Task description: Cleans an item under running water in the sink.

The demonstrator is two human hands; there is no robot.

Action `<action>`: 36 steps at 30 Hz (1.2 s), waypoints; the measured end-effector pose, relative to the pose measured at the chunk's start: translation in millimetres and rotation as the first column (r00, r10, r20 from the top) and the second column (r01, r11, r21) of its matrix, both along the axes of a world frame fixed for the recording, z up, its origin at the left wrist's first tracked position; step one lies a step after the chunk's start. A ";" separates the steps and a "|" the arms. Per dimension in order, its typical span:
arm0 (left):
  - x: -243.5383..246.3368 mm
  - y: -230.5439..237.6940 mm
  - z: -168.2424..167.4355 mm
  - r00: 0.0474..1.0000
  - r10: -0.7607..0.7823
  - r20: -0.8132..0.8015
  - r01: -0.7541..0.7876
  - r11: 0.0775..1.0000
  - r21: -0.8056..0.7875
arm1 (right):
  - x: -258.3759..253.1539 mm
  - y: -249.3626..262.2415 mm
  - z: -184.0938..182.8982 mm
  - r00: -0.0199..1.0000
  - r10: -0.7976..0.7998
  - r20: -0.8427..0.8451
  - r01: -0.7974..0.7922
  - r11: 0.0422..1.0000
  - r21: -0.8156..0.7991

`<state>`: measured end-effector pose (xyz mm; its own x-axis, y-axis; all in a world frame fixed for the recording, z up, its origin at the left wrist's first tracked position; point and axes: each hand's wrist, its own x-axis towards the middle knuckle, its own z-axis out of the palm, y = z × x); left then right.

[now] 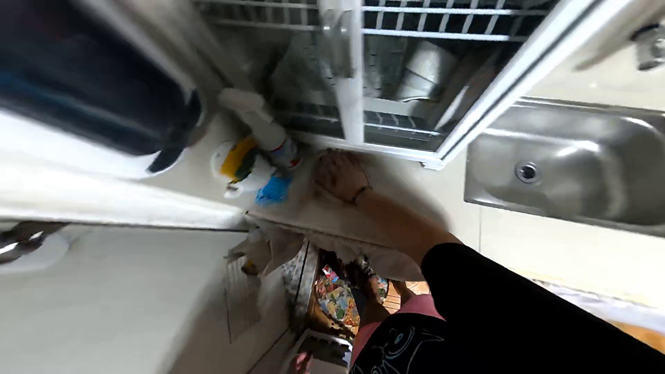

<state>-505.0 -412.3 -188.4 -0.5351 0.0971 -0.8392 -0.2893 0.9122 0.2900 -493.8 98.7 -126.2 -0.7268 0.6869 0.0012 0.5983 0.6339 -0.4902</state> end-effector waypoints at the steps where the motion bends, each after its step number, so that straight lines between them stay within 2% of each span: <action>1: -20.3 18.5 8.5 0.998 -0.027 -0.049 0.029 0.999 0.038 | 8.0 23.0 6.0 0.989 -0.145 0.029 0.146 0.988 -0.059; 3: -53.1 55.6 32.2 0.984 -0.142 -0.108 0.150 0.986 0.072 | 42.7 50.8 17.7 0.936 -0.334 0.110 0.350 0.920 -0.178; 4: -66.1 74.0 42.5 0.970 -0.207 -0.128 0.220 0.971 0.096 | 66.1 53.4 17.0 0.919 -0.377 0.120 0.393 0.904 -0.170; 5: -77.9 89.9 45.0 0.955 -0.257 -0.147 0.277 0.951 0.140 | 92.6 48.3 15.3 0.917 -0.383 0.114 0.395 0.912 -0.115; 7: -91.2 118.6 50.6 0.916 -0.358 -0.181 0.392 0.895 0.214 | 151.9 25.1 5.1 0.956 -0.279 0.086 0.278 0.960 0.020; 9: -91.1 144.9 66.7 0.877 -0.436 -0.205 0.479 0.831 0.283 | 213.4 -2.6 -0.3 0.982 -0.182 0.041 0.179 0.982 0.060; 11: -85.2 168.7 83.9 0.850 -0.474 -0.231 0.527 0.768 0.365 | 269.6 -12.4 -2.1 0.973 -0.228 0.017 0.227 0.972 0.057; 12: -81.4 178.1 91.7 0.840 -0.486 -0.239 0.542 0.739 0.400 | 293.0 -8.6 -2.0 0.951 -0.308 0.016 0.308 0.951 0.029; 14: -74.0 192.1 106.0 0.822 -0.516 -0.242 0.565 0.683 0.463 | 329.0 8.4 -0.1 0.839 -0.543 -0.025 0.540 0.838 -0.085; 16: -71.1 203.9 113.8 0.790 -0.548 -0.275 0.603 0.611 0.514 | 347.1 24.3 16.4 0.644 -0.745 -0.174 0.691 0.664 -0.284; 17: -69.0 209.3 119.1 0.782 -0.552 -0.289 0.610 0.582 0.538 | 346.9 27.1 28.4 0.540 -0.798 -0.268 0.693 0.602 -0.397; 18: -66.0 213.6 125.5 0.777 -0.548 -0.308 0.614 0.556 0.559 | 339.2 22.7 41.4 0.465 -0.808 -0.362 0.627 0.589 -0.509; 20: -58.8 224.5 135.3 0.768 -0.523 -0.371 0.631 0.516 0.579 | 303.8 -1.2 61.4 0.410 -0.775 -0.481 0.420 0.628 -0.655; 22: -51.3 241.7 137.5 0.746 -0.469 -0.473 0.664 0.470 0.582 | 253.9 -26.6 64.4 0.473 -0.695 -0.541 0.244 0.694 -0.678; 25: -40.6 276.4 130.3 0.693 -0.366 -0.621 0.720 0.395 0.570 | 171.9 -55.4 50.8 0.652 -0.424 -0.629 0.093 0.868 -0.488; 26: -37.1 287.7 129.6 0.655 -0.338 -0.675 0.751 0.386 0.536 | 149.6 -67.4 45.6 0.746 -0.301 -0.594 0.065 0.921 -0.385; 28: -31.4 308.3 130.7 0.570 -0.284 -0.771 0.802 0.398 0.446 | 120.5 -87.5 45.7 0.940 -0.031 -0.340 -0.050 0.973 -0.226; 30: -30.4 317.8 123.2 0.523 -0.232 -0.821 0.817 0.411 0.404 | 102.8 -94.9 43.4 0.974 0.187 -0.131 -0.210 0.959 -0.192; 31: -29.2 319.3 118.0 0.525 -0.209 -0.825 0.810 0.419 0.410 | 93.6 -91.6 40.5 0.965 0.238 -0.106 -0.254 0.950 -0.181; 33: -22.1 314.9 112.4 0.554 -0.183 -0.812 0.784 0.443 0.435 | 69.1 -74.0 40.9 0.958 0.258 -0.128 -0.277 0.947 -0.162; 36: -8.0 290.9 109.7 0.612 -0.195 -0.767 0.746 0.466 0.477 | 7.5 -27.6 37.5 0.977 0.179 -0.114 -0.195 0.970 -0.147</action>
<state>-512.9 -121.4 -78.6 -0.4769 0.8737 0.0958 0.5799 0.2308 0.7813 -486.3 71.1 -88.7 -0.8442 0.5358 -0.0167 0.4193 0.6406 -0.6433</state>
